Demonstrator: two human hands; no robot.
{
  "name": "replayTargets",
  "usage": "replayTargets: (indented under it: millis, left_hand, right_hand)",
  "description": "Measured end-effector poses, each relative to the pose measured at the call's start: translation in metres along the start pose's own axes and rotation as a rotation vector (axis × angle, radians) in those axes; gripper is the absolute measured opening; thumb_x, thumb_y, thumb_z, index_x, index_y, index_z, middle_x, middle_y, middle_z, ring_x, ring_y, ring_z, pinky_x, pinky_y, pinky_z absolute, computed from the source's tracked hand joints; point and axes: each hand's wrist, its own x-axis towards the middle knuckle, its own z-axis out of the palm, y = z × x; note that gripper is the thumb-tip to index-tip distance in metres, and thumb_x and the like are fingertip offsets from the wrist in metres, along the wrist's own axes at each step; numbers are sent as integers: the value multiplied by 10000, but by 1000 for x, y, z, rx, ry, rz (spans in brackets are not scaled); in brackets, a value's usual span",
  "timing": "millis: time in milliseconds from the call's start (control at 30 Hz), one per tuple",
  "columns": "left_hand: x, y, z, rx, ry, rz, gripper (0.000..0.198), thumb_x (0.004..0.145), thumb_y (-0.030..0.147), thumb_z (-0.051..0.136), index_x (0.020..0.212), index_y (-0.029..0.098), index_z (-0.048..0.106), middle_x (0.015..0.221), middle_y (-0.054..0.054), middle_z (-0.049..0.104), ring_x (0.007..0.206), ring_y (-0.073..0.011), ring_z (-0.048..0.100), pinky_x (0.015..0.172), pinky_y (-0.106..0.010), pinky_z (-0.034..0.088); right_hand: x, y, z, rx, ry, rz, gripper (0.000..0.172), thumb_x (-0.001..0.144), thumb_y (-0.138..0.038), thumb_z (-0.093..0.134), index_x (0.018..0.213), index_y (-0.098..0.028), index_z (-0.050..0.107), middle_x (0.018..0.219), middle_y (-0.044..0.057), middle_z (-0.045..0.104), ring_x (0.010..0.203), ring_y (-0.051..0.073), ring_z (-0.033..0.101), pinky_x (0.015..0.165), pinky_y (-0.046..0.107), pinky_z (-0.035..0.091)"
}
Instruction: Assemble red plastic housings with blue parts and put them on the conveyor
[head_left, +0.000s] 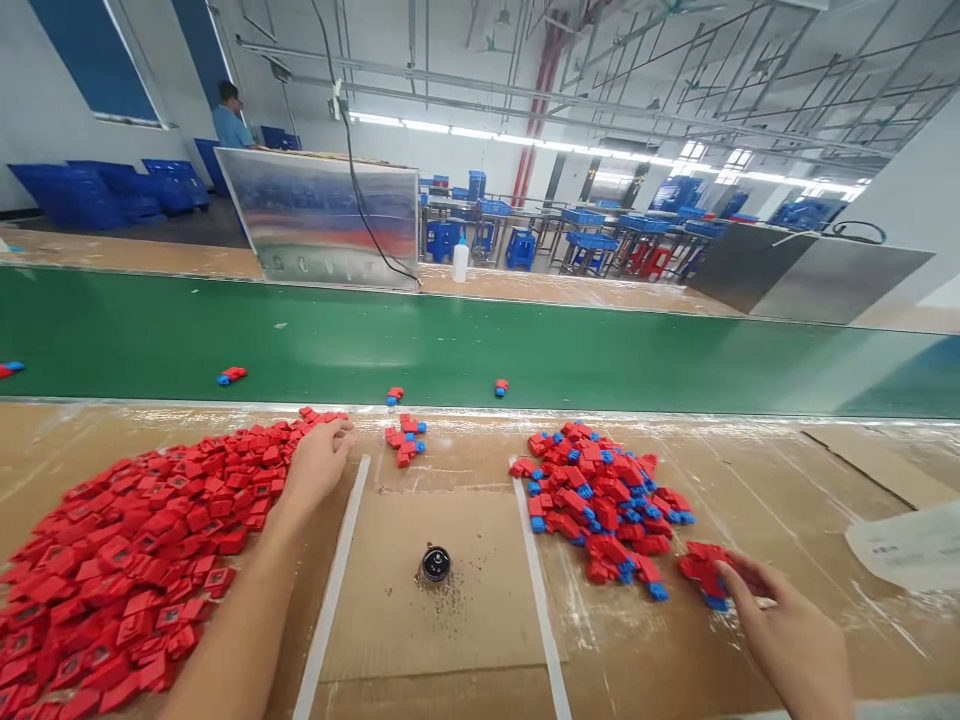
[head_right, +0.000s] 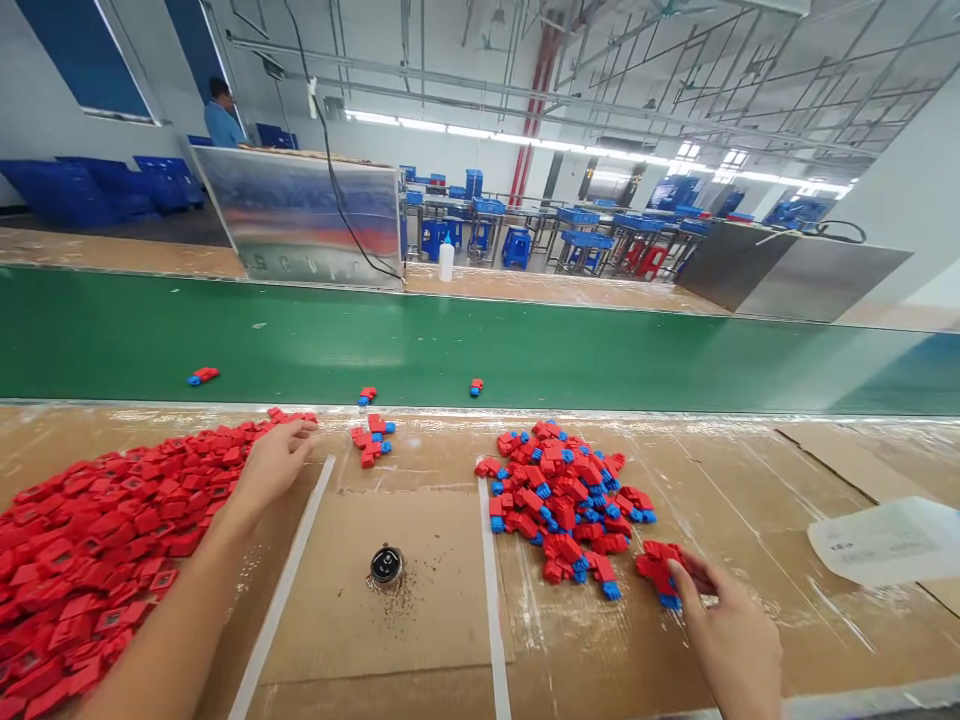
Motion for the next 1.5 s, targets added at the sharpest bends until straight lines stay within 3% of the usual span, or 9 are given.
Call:
replayTargets:
  millis: [267,400,467,600,700,867,1067,1267,1500]
  left_hand:
    - [31,-4,10,287,-3,-126,197,819,195,485,953,110,602,943,-233,664,932,-402,611,699,-421,444]
    - [33,-2,12,289,-36,-71,173,813,174,470,932,132,589,868,-177,671,877,-356,625,692,-386,432]
    - [31,-2,10,254,-58,-46,180,821,193,464,944,146,587,831,-127,671,817,-307,634,659,-349,435]
    - [10,-9,0,18,-53,22,306,826,263,492,1105,199,600,838,-44,658,762,-216,627,669,-293,460]
    - [-24,-17,-8,-249,-42,7,309,785,345,569,1043,221,684,800,-30,619,703,-201,601,662,-299,469]
    - [-84,-21,-13,-487,-88,-145,240,694,347,685,874,192,717,712,4,549,643,-171,538,609,-274,437]
    - [-123,-9,-1,-669,-211,-168,281,775,336,600,928,138,728,891,-86,673,786,-211,613,733,-316,470]
    - [-146,-9,0,-410,-161,5,344,874,252,472,1136,184,685,925,-75,655,865,-222,610,808,-344,461]
    - [-170,-12,26,-199,7,87,282,838,141,524,1064,185,686,884,-49,535,796,-194,588,755,-317,503]
  right_hand:
    - [43,-19,5,-25,-1,-70,517,776,-630,429,933,-223,706,891,129,741,727,339,697,563,417,504]
    - [99,-118,3,52,-21,-381,419,881,-510,421,1014,-204,675,1003,122,723,781,269,692,697,367,513]
    - [129,-183,19,35,-209,-568,368,919,-420,412,1084,-204,661,1070,98,707,892,239,677,781,335,505]
    - [171,-285,83,-128,-535,-665,290,888,-348,585,1132,-203,645,1038,80,702,929,215,658,815,304,502]
    - [182,-315,131,-220,-605,-605,297,917,-335,580,1159,-164,597,1123,81,637,957,203,632,829,382,524]
    - [183,-312,154,-275,-635,-568,309,928,-321,571,1196,-170,566,1197,83,589,997,206,612,835,408,530]
    - [157,-289,120,-128,-581,-635,191,887,-233,593,1063,-160,598,930,55,685,827,184,660,776,344,514]
    - [63,-251,61,152,-725,-824,199,854,-259,543,1046,-211,523,949,39,702,752,161,664,713,296,519]
    - [-43,-228,4,310,-921,-1011,134,886,-201,516,1012,-224,558,1022,47,656,872,160,620,776,311,504]
